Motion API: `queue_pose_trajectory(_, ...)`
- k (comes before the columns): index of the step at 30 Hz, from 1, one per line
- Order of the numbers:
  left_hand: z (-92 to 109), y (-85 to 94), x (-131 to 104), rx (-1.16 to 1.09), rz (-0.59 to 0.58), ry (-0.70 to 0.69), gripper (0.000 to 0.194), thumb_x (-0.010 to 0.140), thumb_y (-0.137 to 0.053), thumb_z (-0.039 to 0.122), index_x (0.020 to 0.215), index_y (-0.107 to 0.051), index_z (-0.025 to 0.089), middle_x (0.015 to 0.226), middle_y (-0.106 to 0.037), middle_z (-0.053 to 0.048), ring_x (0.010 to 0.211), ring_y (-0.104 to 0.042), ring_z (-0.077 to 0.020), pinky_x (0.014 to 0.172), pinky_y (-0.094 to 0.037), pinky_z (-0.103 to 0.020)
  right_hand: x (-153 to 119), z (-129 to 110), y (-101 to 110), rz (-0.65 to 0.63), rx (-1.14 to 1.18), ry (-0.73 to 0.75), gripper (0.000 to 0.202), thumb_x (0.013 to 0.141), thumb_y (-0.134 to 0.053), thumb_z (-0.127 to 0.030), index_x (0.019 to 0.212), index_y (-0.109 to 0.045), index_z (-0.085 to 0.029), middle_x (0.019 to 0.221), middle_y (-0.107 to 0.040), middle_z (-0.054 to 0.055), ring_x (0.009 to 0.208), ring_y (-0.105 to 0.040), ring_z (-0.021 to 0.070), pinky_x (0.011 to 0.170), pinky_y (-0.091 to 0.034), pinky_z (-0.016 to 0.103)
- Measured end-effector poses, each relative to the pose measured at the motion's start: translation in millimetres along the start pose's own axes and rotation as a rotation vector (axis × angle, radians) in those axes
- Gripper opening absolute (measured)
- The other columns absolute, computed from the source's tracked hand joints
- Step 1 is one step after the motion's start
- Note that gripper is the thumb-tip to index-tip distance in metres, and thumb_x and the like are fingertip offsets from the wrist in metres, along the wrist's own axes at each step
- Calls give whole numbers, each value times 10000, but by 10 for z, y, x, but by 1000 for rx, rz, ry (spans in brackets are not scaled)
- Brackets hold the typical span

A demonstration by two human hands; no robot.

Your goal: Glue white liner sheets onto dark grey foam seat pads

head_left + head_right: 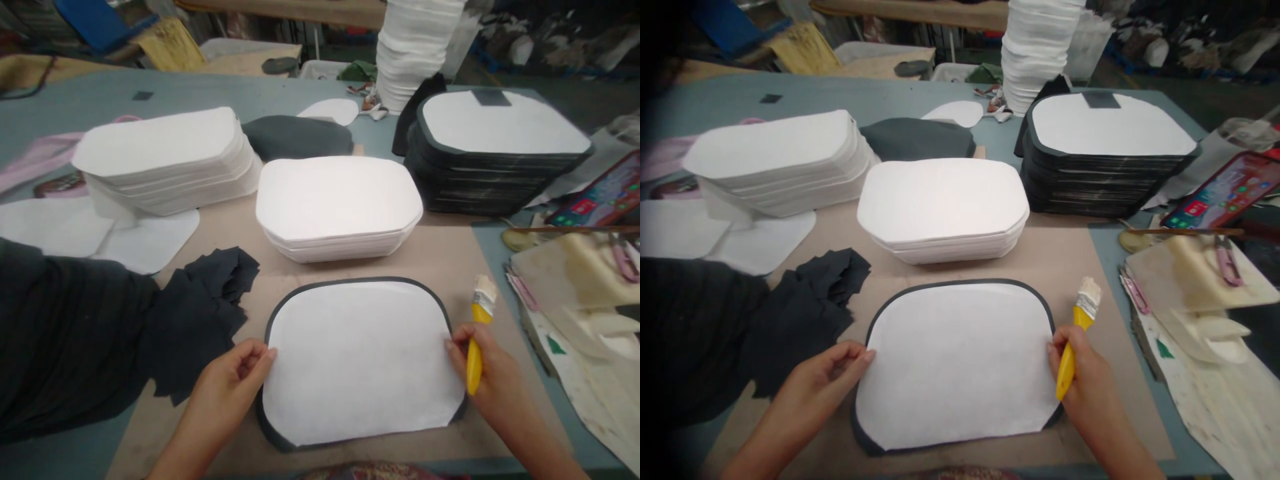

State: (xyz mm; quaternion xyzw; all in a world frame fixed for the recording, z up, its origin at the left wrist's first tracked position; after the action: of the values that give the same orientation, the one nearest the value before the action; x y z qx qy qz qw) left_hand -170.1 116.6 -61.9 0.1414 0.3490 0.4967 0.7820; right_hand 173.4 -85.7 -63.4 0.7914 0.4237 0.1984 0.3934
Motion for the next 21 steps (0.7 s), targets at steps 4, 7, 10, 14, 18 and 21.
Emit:
queue_pose_trajectory(4,1,-15,1,-32,21,-21,431,751,-653,628,670,-640,205,592,-563,1,590,-511,-179,575,-369,-265,-27,-46,10,22,-92,34,181,982,-522,-449,989,-503,-268,792,-648,5,648,-666,206,598,-493,313)
queue_pose_trajectory(7,0,-33,-12,-38,28,-42,372,781,-655,559,678,-618,204,602,-565,5,586,-510,-171,570,-358,-263,-48,-64,39,45,-206,79,230,972,-508,-496,984,-519,-267,844,-667,41,683,-679,242,618,-489,349)
queue_pose_trajectory(10,6,-40,-15,-13,17,-73,318,824,-634,491,696,-609,200,620,-580,3,595,-518,-168,572,-355,-262,-32,-7,80,40,-280,68,298,955,-491,-569,986,-527,-275,834,-676,51,670,-678,271,599,-474,366)
queue_pose_trajectory(14,40,-22,-20,42,17,-143,266,843,-622,411,688,-612,195,636,-607,-4,611,-534,-164,577,-349,-258,47,63,171,-7,-301,9,335,859,-542,-625,961,-534,-306,796,-677,59,621,-655,299,557,-454,390)
queue_pose_trajectory(18,74,-25,-17,79,2,-193,234,844,-636,360,693,-618,182,619,-601,5,603,-522,-148,586,-338,-255,120,19,252,-11,-365,-68,301,747,-619,-552,914,-536,-316,835,-677,76,669,-657,310,591,-449,406)
queue_pose_trajectory(21,80,-40,-14,93,8,-224,212,851,-643,323,706,-626,169,606,-595,10,585,-507,-135,587,-324,-257,161,-11,255,-26,-449,-110,279,772,-629,-509,941,-530,-310,887,-676,80,704,-651,283,623,-431,385)
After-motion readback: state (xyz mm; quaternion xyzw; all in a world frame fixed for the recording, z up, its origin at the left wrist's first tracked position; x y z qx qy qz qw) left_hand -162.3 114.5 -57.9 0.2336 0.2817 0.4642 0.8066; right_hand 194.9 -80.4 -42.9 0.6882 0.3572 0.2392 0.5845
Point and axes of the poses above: each hand's wrist, its own x-axis towards the middle knuckle, its own y-axis out of the back of the hand, z = x × y, the point moved 3 cm from there along x, towards the middle knuckle
